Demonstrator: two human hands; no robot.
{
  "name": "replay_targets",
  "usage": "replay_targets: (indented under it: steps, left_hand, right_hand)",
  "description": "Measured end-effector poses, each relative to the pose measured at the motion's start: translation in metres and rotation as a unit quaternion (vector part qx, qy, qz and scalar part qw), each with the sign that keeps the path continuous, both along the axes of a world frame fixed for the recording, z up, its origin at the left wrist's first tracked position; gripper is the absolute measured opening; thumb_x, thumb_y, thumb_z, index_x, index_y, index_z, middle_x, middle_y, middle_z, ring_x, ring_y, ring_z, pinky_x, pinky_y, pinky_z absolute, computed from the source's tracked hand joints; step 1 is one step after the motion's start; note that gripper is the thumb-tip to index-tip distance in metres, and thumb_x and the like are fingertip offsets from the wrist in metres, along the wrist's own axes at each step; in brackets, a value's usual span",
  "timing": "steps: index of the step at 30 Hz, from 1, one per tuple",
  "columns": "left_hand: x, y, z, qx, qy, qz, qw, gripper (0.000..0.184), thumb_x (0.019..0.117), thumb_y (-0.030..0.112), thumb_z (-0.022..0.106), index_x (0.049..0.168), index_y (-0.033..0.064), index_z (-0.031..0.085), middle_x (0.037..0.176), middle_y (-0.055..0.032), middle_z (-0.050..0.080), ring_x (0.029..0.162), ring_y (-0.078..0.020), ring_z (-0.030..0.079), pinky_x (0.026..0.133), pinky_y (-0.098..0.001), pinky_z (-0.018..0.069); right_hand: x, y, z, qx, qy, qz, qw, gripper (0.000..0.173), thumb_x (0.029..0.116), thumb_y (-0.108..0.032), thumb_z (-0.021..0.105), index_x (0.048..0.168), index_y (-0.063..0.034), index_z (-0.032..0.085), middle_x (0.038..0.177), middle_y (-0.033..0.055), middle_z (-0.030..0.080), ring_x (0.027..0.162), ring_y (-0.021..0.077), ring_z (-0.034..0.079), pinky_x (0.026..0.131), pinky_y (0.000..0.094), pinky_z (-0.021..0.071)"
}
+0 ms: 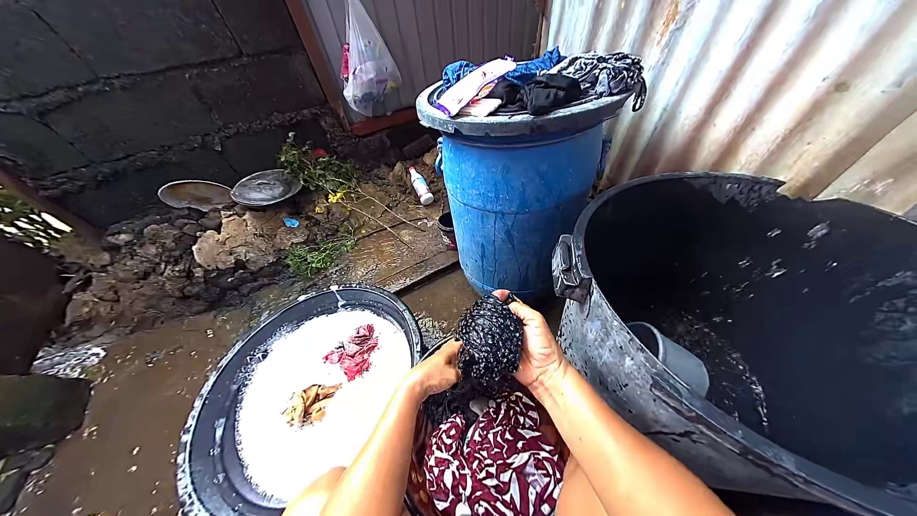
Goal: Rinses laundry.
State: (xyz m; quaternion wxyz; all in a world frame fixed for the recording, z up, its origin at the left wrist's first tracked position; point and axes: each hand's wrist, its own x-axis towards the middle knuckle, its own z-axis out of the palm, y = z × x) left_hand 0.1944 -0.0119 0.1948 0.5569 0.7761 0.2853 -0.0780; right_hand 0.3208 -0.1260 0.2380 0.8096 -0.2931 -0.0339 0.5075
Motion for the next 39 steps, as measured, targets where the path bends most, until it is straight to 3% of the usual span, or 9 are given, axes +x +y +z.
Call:
replay_targets:
  steps: [6, 11, 14, 17, 21, 25, 28, 32, 39]
  left_hand:
    - [0.004, 0.008, -0.022, -0.047, -0.076, 0.0, 0.996, 0.054, 0.0951, -0.009, 0.043, 0.149, -0.0023, 0.037, 0.143, -0.0172, 0.053, 0.125, -0.015, 0.057, 0.104, -0.0323, 0.0473]
    - [0.01, 0.008, -0.024, 0.178, 0.046, -0.097, 0.978, 0.113, 0.0814, 0.028, 0.085, 0.165, 0.0094, 0.011, 0.17, -0.025, 0.005, 0.155, -0.0497, 0.008, 0.116, -0.076, 0.0145]
    - [0.015, -0.014, -0.021, 0.129, -0.059, 0.089, 0.986, 0.055, 0.0916, 0.007, 0.065, 0.144, -0.0037, 0.051, 0.147, -0.0227, 0.054, 0.143, -0.0336, 0.045, 0.118, -0.0552, 0.0318]
    - [0.021, -0.005, -0.01, -0.033, -0.186, 0.292, 0.938, 0.028, 0.1006, 0.005, 0.051, 0.127, -0.0011, 0.056, 0.106, -0.0108, 0.066, 0.095, -0.0123, 0.065, 0.085, -0.0323, 0.0552]
    - [0.017, 0.001, 0.021, -0.176, -0.313, 0.386, 0.85, 0.026, 0.1043, -0.001, 0.043, 0.127, 0.0091, 0.052, 0.094, -0.004, 0.068, 0.082, -0.0124, 0.069, 0.074, -0.0328, 0.0596]
    - [0.019, -0.014, 0.016, -0.108, -0.386, 0.264, 0.877, 0.045, 0.0918, -0.002, 0.046, 0.137, 0.0039, 0.047, 0.109, -0.0049, 0.066, 0.097, -0.0103, 0.067, 0.086, -0.0356, 0.0586]
    - [0.022, -0.026, 0.018, -0.196, -0.398, 0.201, 0.873, 0.035, 0.0897, 0.001, 0.046, 0.123, 0.009, 0.053, 0.097, 0.001, 0.068, 0.088, -0.0074, 0.068, 0.082, -0.0324, 0.0592]
    - [0.019, -0.019, 0.022, -0.407, -0.408, 0.241, 0.781, 0.02, 0.1011, 0.015, 0.047, 0.106, 0.0172, 0.067, 0.091, -0.0028, 0.075, 0.084, -0.0136, 0.074, 0.078, -0.0347, 0.0621]
    - [-0.004, 0.049, 0.022, 0.011, 0.026, 0.119, 0.992, 0.062, 0.0942, 0.001, 0.062, 0.151, 0.0071, 0.04, 0.142, -0.0218, 0.054, 0.107, -0.0316, 0.066, 0.084, -0.0481, 0.0572]
  right_hand:
    - [0.012, -0.011, -0.004, 0.011, -0.013, -0.038, 0.999, 0.032, 0.1003, -0.008, 0.026, 0.091, -0.0123, 0.057, 0.077, 0.0034, 0.066, 0.071, 0.0132, 0.068, 0.064, 0.0308, 0.0581]
    - [0.007, -0.016, 0.002, 0.076, 0.005, -0.056, 0.996, 0.045, 0.104, -0.017, 0.02, 0.087, -0.016, 0.061, 0.075, 0.0005, 0.069, 0.07, 0.0102, 0.07, 0.064, 0.0285, 0.0593]
    - [-0.009, -0.017, 0.007, 0.123, 0.007, -0.024, 0.992, 0.041, 0.098, -0.015, 0.027, 0.081, -0.0171, 0.064, 0.075, 0.0006, 0.071, 0.071, 0.0097, 0.071, 0.064, 0.0286, 0.06]
    - [-0.001, -0.022, 0.007, 0.044, -0.02, -0.038, 0.998, 0.035, 0.0959, -0.011, 0.029, 0.084, -0.0169, 0.062, 0.075, 0.0005, 0.069, 0.071, 0.0101, 0.07, 0.064, 0.029, 0.0593]
    - [0.02, -0.01, -0.007, -0.232, -0.109, -0.028, 0.966, 0.023, 0.1089, -0.02, 0.038, 0.113, -0.0075, 0.057, 0.096, 0.0104, 0.065, 0.085, 0.0207, 0.066, 0.073, 0.0382, 0.0575]
    - [0.011, 0.002, -0.024, -0.355, -0.087, 0.163, 0.917, 0.084, 0.0978, -0.078, 0.017, 0.16, -0.0208, 0.022, 0.152, 0.0252, 0.041, 0.127, 0.0481, 0.05, 0.085, 0.0679, 0.047]
    - [0.007, 0.01, -0.038, -0.248, -0.009, 0.158, 0.956, 0.092, 0.0896, -0.087, 0.016, 0.14, -0.0165, 0.048, 0.12, 0.0225, 0.062, 0.099, 0.0417, 0.066, 0.072, 0.0598, 0.0568]
    - [0.011, 0.015, -0.04, -0.116, -0.004, 0.043, 0.992, 0.043, 0.1065, -0.042, 0.032, 0.107, -0.0119, 0.063, 0.093, 0.0078, 0.072, 0.087, 0.0193, 0.071, 0.076, 0.0398, 0.0607]
    - [0.02, 0.026, -0.018, -0.187, 0.022, -0.191, 0.963, 0.032, 0.1072, -0.03, 0.039, 0.128, -0.0095, 0.051, 0.113, 0.012, 0.061, 0.104, 0.0227, 0.063, 0.087, 0.0461, 0.0546]
